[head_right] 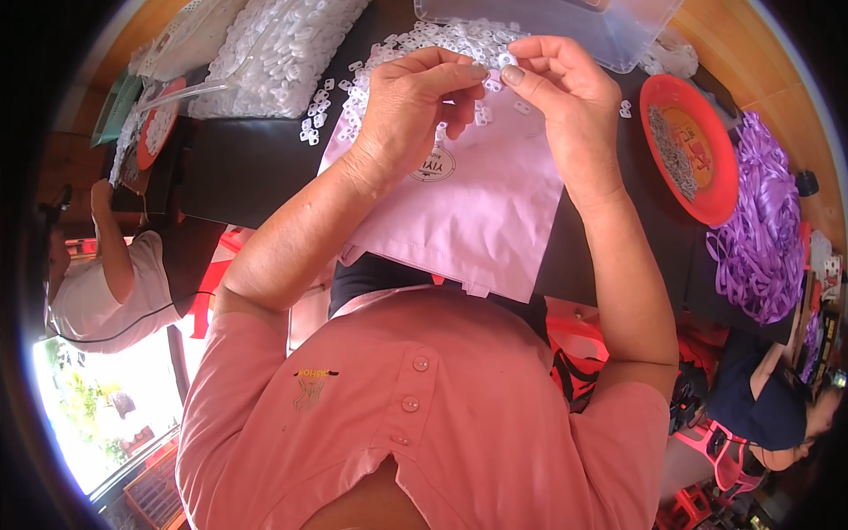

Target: Sorting and inspecting small white plastic components from a pile on a workbench.

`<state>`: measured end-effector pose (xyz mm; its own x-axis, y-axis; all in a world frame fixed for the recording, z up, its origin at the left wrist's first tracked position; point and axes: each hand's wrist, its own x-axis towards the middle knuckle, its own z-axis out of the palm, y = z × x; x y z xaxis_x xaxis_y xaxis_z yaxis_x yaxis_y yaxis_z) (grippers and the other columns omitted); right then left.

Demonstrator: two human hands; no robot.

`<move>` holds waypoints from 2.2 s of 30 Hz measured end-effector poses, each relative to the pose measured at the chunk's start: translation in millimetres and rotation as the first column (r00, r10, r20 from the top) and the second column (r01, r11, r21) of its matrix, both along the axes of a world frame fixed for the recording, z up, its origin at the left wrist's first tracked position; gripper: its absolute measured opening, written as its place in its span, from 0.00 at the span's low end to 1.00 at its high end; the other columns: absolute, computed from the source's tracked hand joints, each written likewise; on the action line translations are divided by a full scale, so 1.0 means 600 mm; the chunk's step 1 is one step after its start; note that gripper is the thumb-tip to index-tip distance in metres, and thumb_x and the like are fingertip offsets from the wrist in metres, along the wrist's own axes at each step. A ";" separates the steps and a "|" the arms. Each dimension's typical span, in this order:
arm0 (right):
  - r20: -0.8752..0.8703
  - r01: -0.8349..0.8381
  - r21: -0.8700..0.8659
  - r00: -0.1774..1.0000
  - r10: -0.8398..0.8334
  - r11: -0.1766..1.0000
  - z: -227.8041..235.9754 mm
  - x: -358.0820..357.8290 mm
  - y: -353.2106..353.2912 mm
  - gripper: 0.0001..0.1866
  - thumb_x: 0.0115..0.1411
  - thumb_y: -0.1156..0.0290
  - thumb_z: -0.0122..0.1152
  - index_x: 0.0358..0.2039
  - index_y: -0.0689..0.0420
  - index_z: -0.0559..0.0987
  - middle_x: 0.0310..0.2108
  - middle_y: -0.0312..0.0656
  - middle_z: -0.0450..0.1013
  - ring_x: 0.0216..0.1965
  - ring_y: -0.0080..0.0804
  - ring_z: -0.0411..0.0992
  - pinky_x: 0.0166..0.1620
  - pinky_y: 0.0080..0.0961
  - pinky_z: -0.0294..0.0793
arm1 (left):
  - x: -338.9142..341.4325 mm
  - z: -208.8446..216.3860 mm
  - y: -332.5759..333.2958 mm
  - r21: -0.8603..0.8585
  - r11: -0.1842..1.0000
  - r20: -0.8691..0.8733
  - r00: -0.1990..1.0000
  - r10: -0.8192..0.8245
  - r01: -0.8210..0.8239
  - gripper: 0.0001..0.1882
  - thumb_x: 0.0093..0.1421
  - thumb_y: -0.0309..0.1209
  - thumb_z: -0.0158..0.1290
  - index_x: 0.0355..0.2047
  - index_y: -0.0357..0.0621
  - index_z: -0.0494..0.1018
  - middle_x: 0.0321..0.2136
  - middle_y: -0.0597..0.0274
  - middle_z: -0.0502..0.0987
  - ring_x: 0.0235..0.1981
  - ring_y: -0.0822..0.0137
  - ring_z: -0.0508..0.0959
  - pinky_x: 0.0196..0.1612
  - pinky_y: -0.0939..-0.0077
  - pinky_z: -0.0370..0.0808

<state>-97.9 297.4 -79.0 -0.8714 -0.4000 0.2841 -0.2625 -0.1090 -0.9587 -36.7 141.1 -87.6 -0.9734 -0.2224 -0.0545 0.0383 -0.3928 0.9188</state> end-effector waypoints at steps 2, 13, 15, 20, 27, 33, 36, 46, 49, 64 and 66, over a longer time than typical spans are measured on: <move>0.001 0.005 -0.006 1.000 -0.005 1.000 -0.001 -0.001 0.001 0.11 0.56 0.80 0.63 0.41 0.62 0.78 0.33 0.35 0.75 0.35 0.18 0.71 0.39 0.15 0.70 | -0.002 -0.001 0.001 -0.001 1.000 0.001 1.000 0.002 -0.002 0.07 0.56 0.26 0.59 0.30 0.34 0.74 0.22 0.57 0.77 0.15 0.72 0.73 0.16 0.80 0.67; 0.004 -0.020 -0.009 1.000 0.021 1.000 -0.008 0.005 -0.006 0.10 0.56 0.80 0.63 0.40 0.61 0.79 0.33 0.34 0.75 0.35 0.17 0.72 0.39 0.15 0.69 | 0.001 -0.002 0.005 -0.049 0.999 -0.030 1.000 0.002 -0.003 0.07 0.57 0.26 0.58 0.30 0.33 0.74 0.22 0.58 0.77 0.15 0.72 0.73 0.17 0.80 0.67; -0.001 -0.030 0.002 1.000 0.030 1.000 -0.006 0.004 -0.004 0.10 0.57 0.80 0.62 0.40 0.61 0.80 0.33 0.34 0.76 0.35 0.18 0.72 0.39 0.15 0.70 | 0.001 -0.003 0.005 -0.048 0.999 -0.040 0.999 -0.010 0.008 0.06 0.57 0.25 0.58 0.31 0.33 0.74 0.22 0.58 0.77 0.16 0.72 0.73 0.17 0.80 0.68; 0.022 -0.097 -0.007 0.995 0.097 0.995 0.001 -0.009 0.011 0.10 0.57 0.79 0.61 0.40 0.63 0.79 0.32 0.36 0.77 0.35 0.20 0.73 0.40 0.17 0.71 | 0.006 0.002 0.010 -0.074 0.997 -0.125 0.991 -0.041 0.032 0.08 0.56 0.21 0.58 0.36 0.32 0.74 0.25 0.58 0.78 0.20 0.72 0.75 0.19 0.82 0.69; 0.107 -0.196 -0.028 0.974 0.198 0.980 0.011 -0.015 0.022 0.10 0.57 0.79 0.60 0.41 0.65 0.78 0.33 0.41 0.77 0.35 0.23 0.74 0.41 0.19 0.72 | 0.005 -0.001 0.012 -0.217 0.976 -0.199 0.978 -0.062 0.018 0.14 0.51 0.18 0.62 0.40 0.33 0.75 0.28 0.59 0.80 0.23 0.75 0.76 0.21 0.85 0.71; 0.127 -0.273 -0.033 0.953 0.275 0.961 0.016 -0.021 0.031 0.10 0.56 0.76 0.61 0.39 0.64 0.77 0.32 0.41 0.77 0.34 0.25 0.74 0.41 0.20 0.72 | 0.011 0.008 0.013 -0.343 0.939 -0.205 0.972 -0.112 0.036 0.17 0.50 0.18 0.64 0.40 0.34 0.74 0.28 0.61 0.80 0.24 0.79 0.76 0.21 0.87 0.70; 0.148 -0.276 -0.027 0.950 0.277 0.961 0.012 -0.024 0.033 0.11 0.55 0.73 0.63 0.38 0.63 0.77 0.31 0.40 0.77 0.33 0.24 0.74 0.40 0.20 0.72 | 0.012 0.008 0.014 -0.383 0.923 -0.198 0.972 -0.130 0.045 0.17 0.50 0.19 0.65 0.40 0.35 0.75 0.28 0.62 0.80 0.24 0.80 0.76 0.21 0.88 0.69; 0.114 -0.294 0.254 0.955 0.273 0.922 0.029 -0.012 0.036 0.12 0.60 0.63 0.59 0.30 0.59 0.79 0.24 0.33 0.74 0.28 0.20 0.71 0.35 0.18 0.69 | 0.009 -0.005 0.014 -0.443 0.896 -0.282 0.949 -0.140 0.001 0.16 0.50 0.19 0.65 0.40 0.33 0.75 0.32 0.59 0.80 0.33 0.74 0.81 0.36 0.85 0.78; 0.124 -0.306 0.236 0.951 0.284 0.922 0.028 -0.014 0.037 0.12 0.60 0.63 0.59 0.30 0.60 0.79 0.23 0.33 0.73 0.27 0.20 0.71 0.34 0.18 0.69 | 0.010 -0.006 0.012 -0.434 0.901 -0.298 0.943 -0.149 0.005 0.16 0.51 0.19 0.64 0.40 0.33 0.75 0.32 0.58 0.80 0.34 0.74 0.80 0.38 0.84 0.78; 0.192 -0.343 0.202 0.932 0.307 0.917 0.029 -0.005 0.037 0.13 0.61 0.63 0.59 0.27 0.60 0.78 0.19 0.33 0.71 0.20 0.21 0.71 0.29 0.15 0.67 | 0.019 -0.002 0.006 -0.468 0.884 -0.306 0.938 -0.163 0.001 0.16 0.48 0.20 0.67 0.37 0.34 0.75 0.28 0.65 0.78 0.30 0.79 0.77 0.33 0.86 0.75; 0.205 -0.403 0.169 0.907 0.368 0.899 0.030 -0.006 0.039 0.13 0.61 0.64 0.59 0.26 0.60 0.77 0.18 0.33 0.71 0.19 0.21 0.70 0.28 0.15 0.65 | 0.019 -0.004 0.007 -0.470 0.883 -0.315 0.934 -0.167 0.000 0.15 0.49 0.20 0.66 0.36 0.34 0.75 0.28 0.65 0.78 0.30 0.79 0.77 0.33 0.86 0.76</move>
